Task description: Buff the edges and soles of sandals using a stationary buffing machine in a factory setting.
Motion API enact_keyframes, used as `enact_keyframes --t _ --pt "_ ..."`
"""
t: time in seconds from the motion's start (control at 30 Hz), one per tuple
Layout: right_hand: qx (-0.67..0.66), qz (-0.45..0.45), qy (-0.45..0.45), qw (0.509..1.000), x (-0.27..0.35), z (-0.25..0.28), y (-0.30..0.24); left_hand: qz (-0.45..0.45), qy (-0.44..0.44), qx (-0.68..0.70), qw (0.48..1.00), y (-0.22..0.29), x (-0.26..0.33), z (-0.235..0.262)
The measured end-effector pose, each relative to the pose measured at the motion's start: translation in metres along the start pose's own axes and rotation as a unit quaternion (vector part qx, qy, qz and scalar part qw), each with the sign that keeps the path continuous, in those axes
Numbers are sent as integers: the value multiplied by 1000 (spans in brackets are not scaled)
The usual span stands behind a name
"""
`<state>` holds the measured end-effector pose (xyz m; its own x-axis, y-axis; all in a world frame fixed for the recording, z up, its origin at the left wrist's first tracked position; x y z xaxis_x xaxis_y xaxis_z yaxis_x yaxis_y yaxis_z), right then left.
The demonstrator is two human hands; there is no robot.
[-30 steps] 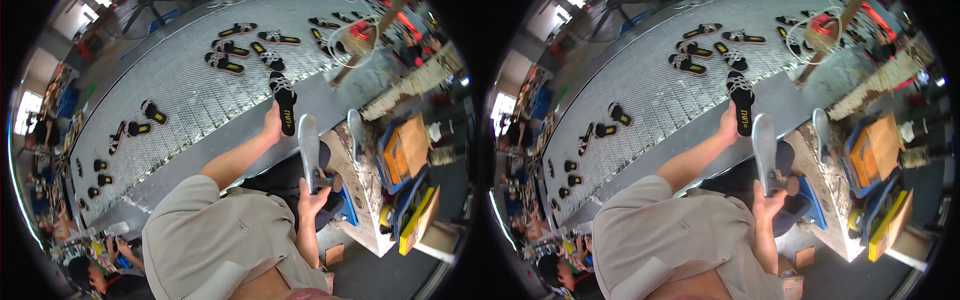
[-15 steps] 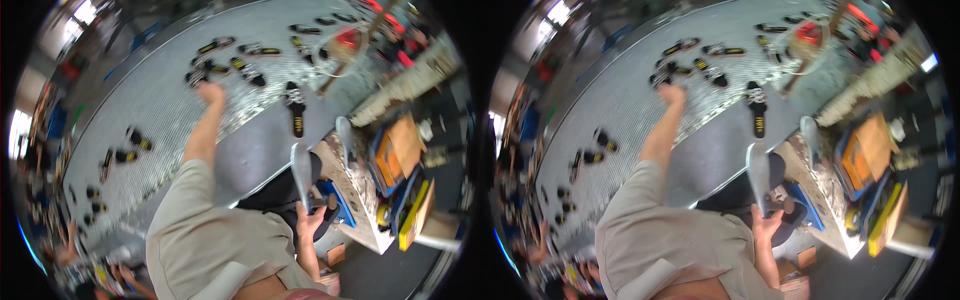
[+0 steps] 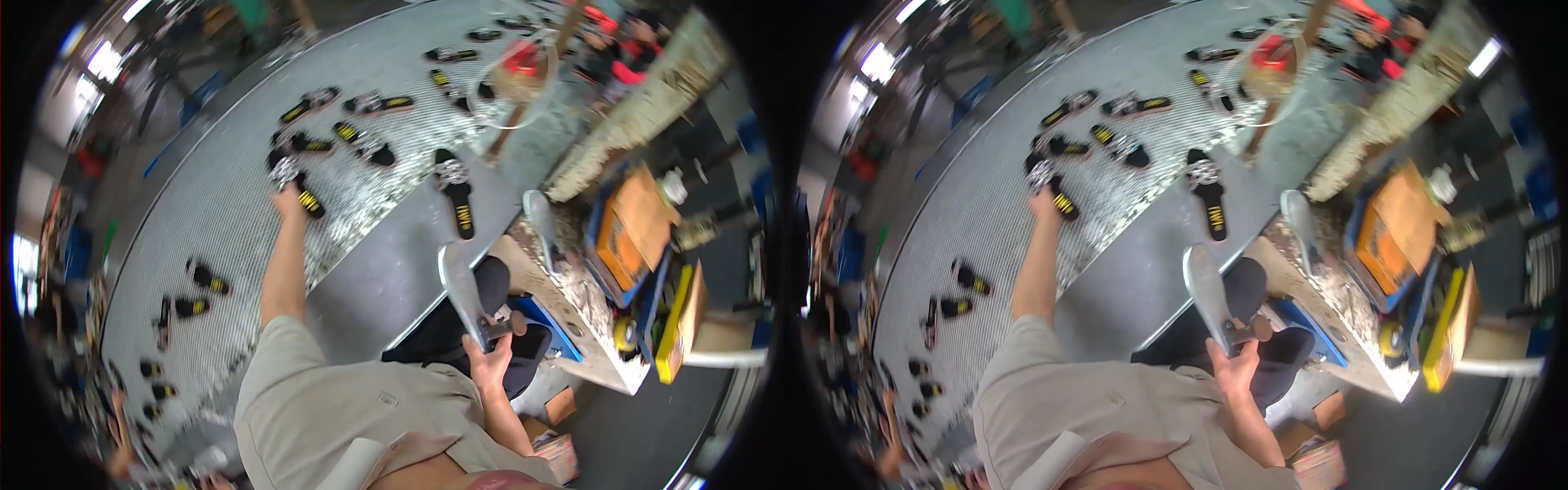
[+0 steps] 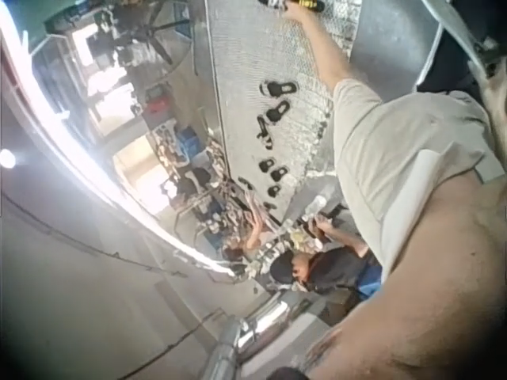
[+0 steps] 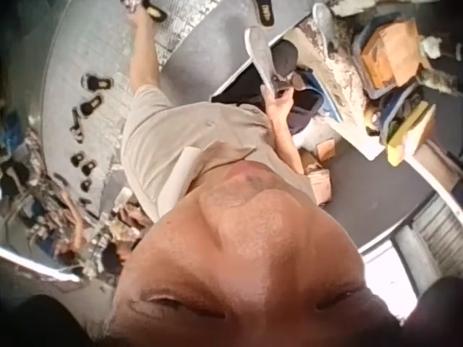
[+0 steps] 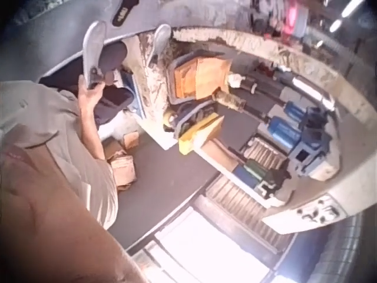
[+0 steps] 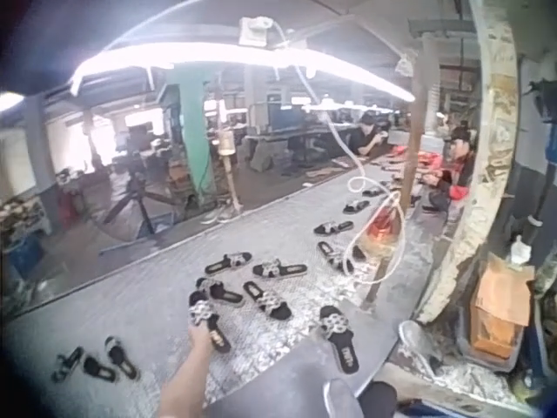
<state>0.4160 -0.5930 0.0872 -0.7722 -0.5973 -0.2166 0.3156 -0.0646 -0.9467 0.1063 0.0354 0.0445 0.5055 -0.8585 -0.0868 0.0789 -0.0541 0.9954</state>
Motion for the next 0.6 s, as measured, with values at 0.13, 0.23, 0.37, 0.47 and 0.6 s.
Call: enact_keyframes --t 0.13,0.23,0.37,0.47,0.6 --pt "-37 32 -24 998 6 -9 -15 192 -299 478 803 5 124 -25" --pt "-25 80 -35 996 4 -15 -10 185 -472 475 719 50 239 -34" --pt "-38 120 -41 991 -4 -20 -25 150 -538 494 667 89 341 -36" --pt "-42 142 6 989 -12 -13 -20 170 -538 478 673 154 429 -20" --pt "16 175 59 983 -35 1 -31 226 -612 450 610 145 509 -44"
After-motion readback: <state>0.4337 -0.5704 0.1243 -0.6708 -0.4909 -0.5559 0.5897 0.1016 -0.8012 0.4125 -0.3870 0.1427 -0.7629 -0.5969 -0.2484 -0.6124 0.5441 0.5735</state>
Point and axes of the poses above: each hand's wrist, its own x-axis away from the middle knuckle, its own z-axis out of the back of the hand, y = z × x, the point moved 6 cm from there along -x, towards the middle knuckle, and after that the axes turned 4 degrees about -x, right-handed, at the moved point
